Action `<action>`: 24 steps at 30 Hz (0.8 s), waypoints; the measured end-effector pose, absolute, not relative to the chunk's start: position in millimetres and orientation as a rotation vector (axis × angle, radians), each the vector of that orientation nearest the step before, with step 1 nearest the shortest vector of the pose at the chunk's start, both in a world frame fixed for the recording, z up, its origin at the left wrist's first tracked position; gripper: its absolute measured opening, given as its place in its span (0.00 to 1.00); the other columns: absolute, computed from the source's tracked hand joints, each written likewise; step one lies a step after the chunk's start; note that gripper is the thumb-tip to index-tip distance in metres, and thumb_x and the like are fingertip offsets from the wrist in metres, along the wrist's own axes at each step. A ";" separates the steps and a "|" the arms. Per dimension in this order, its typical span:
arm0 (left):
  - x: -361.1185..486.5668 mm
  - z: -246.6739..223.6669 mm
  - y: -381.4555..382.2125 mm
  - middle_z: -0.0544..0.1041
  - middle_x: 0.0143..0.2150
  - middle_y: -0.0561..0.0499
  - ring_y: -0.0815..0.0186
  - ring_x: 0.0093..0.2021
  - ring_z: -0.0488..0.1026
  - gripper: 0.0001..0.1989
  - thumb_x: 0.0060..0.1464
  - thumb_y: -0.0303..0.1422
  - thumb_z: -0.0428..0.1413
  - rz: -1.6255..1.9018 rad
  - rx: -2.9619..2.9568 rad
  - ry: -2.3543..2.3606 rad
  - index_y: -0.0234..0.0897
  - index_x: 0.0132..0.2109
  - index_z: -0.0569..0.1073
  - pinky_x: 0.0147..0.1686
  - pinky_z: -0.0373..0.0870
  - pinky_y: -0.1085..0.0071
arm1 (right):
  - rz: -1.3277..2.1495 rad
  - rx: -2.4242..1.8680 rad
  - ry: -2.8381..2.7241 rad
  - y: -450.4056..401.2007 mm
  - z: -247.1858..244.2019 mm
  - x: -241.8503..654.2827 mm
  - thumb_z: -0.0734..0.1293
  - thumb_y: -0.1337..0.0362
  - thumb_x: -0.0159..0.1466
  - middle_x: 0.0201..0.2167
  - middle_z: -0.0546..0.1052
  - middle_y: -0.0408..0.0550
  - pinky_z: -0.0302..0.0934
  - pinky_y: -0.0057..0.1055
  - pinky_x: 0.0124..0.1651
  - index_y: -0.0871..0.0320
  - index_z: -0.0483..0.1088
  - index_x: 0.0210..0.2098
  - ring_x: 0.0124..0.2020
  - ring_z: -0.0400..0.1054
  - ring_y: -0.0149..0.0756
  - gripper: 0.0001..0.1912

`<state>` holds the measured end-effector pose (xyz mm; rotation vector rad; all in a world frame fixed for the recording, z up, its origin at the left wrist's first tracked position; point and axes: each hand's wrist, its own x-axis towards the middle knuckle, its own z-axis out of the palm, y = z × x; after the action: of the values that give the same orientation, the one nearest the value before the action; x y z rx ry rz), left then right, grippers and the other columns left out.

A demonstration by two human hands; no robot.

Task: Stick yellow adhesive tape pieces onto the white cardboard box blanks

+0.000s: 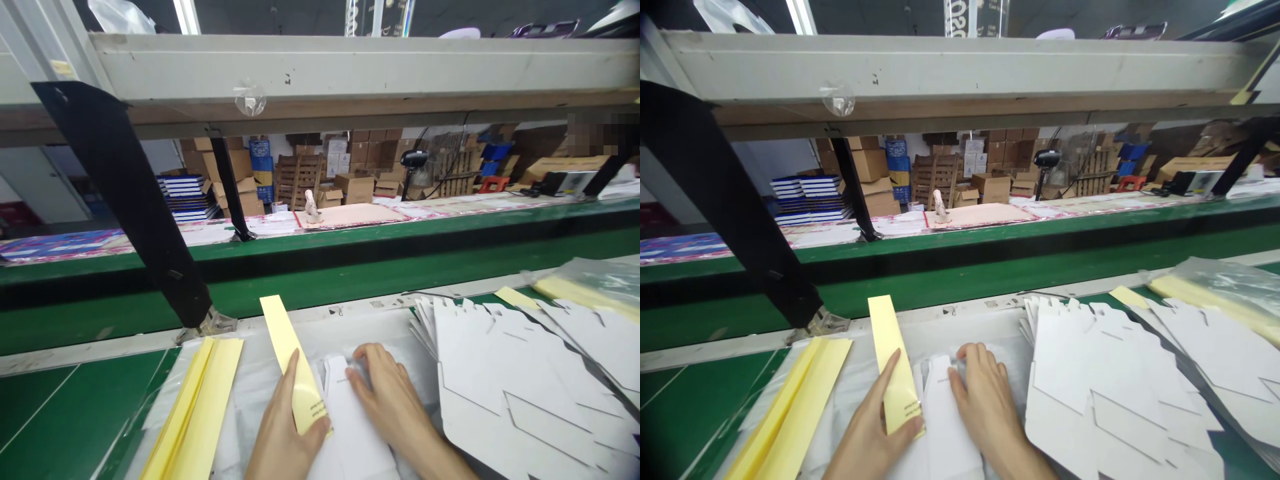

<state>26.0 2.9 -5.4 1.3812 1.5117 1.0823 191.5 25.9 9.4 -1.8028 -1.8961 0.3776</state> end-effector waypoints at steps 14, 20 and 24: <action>24.3 1.4 3.4 0.64 0.55 0.44 0.53 0.54 0.61 0.38 0.40 0.25 0.56 1.075 1.279 1.520 0.39 0.60 0.53 0.53 0.53 0.59 | 0.767 -1.570 -1.814 26.4 14.6 193.5 0.49 0.61 0.63 0.28 0.71 0.41 0.54 0.28 0.34 0.53 0.61 0.32 0.31 0.65 0.35 0.12; 25.1 9.1 1.4 0.68 0.50 0.43 0.58 0.38 0.71 0.41 0.38 0.28 0.59 1.089 1.169 1.370 0.38 0.60 0.52 0.39 0.67 0.65 | 0.838 -1.558 -1.684 20.2 11.6 177.3 0.59 0.57 0.57 0.22 0.69 0.39 0.55 0.26 0.27 0.54 0.57 0.37 0.24 0.64 0.34 0.11; 20.8 37.0 0.1 0.59 0.58 0.47 0.65 0.35 0.69 0.42 0.39 0.35 0.61 1.251 0.881 1.113 0.48 0.60 0.49 0.29 0.70 0.71 | 0.954 -1.441 -1.642 3.6 46.2 170.3 0.55 0.57 0.60 0.29 0.73 0.42 0.59 0.27 0.29 0.53 0.57 0.40 0.28 0.68 0.34 0.10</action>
<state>20.8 0.1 37.0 0.8807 1.1125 1.2512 170.3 3.6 46.2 -1.4414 -1.6423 0.9542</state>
